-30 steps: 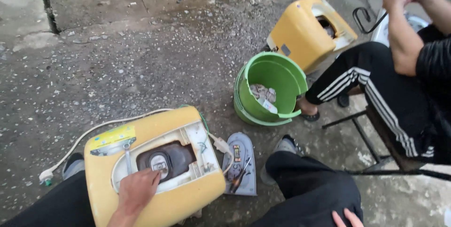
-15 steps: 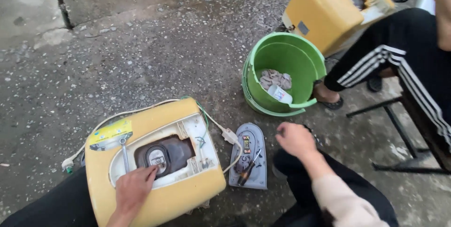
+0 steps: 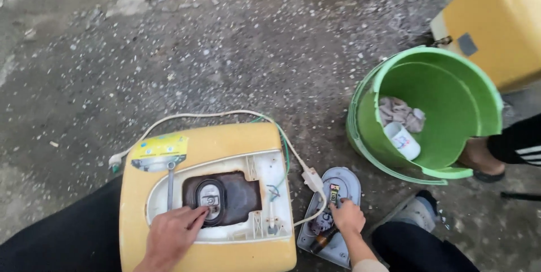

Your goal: Disassembling a water heater by removing nuts with a wrench and extracting the internal heating element assembly.

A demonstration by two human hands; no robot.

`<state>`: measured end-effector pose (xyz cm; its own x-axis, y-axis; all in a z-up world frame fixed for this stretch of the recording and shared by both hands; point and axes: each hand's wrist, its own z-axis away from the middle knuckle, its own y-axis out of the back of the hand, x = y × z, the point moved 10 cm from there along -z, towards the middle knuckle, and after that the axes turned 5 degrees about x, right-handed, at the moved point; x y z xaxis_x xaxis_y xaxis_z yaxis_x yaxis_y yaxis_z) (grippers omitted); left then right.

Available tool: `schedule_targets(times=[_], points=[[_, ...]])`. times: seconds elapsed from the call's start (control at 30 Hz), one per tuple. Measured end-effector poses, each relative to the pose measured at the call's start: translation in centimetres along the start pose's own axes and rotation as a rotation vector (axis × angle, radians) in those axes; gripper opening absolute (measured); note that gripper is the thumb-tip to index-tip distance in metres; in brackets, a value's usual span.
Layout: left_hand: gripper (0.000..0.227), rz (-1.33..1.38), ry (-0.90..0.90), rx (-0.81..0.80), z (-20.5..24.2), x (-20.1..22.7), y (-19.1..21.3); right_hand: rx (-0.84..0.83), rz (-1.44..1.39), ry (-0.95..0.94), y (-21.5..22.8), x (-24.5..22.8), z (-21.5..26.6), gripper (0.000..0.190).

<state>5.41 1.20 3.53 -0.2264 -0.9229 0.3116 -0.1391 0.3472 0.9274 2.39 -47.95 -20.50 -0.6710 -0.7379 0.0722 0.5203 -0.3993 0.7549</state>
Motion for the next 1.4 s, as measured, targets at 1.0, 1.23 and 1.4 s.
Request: schedule_targets(times=[1.0, 1.23, 1.4], points=[[0.027, -0.156, -0.33, -0.272, -0.9, 2.2, -2.1, 0.476, 0.335, 0.355, 21.1, -5.9, 15.4, 0.044], [0.031, -0.078, -0.351, -0.157, -0.1, 2.3, -0.4, 0.457, 0.259, 0.797, 19.6, -14.8, 28.2, 0.028], [0.022, -0.031, -0.312, -0.087, 0.1, 1.9, -0.8, 0.346, 0.227, 0.9, 16.6, -24.9, 35.5, 0.016]])
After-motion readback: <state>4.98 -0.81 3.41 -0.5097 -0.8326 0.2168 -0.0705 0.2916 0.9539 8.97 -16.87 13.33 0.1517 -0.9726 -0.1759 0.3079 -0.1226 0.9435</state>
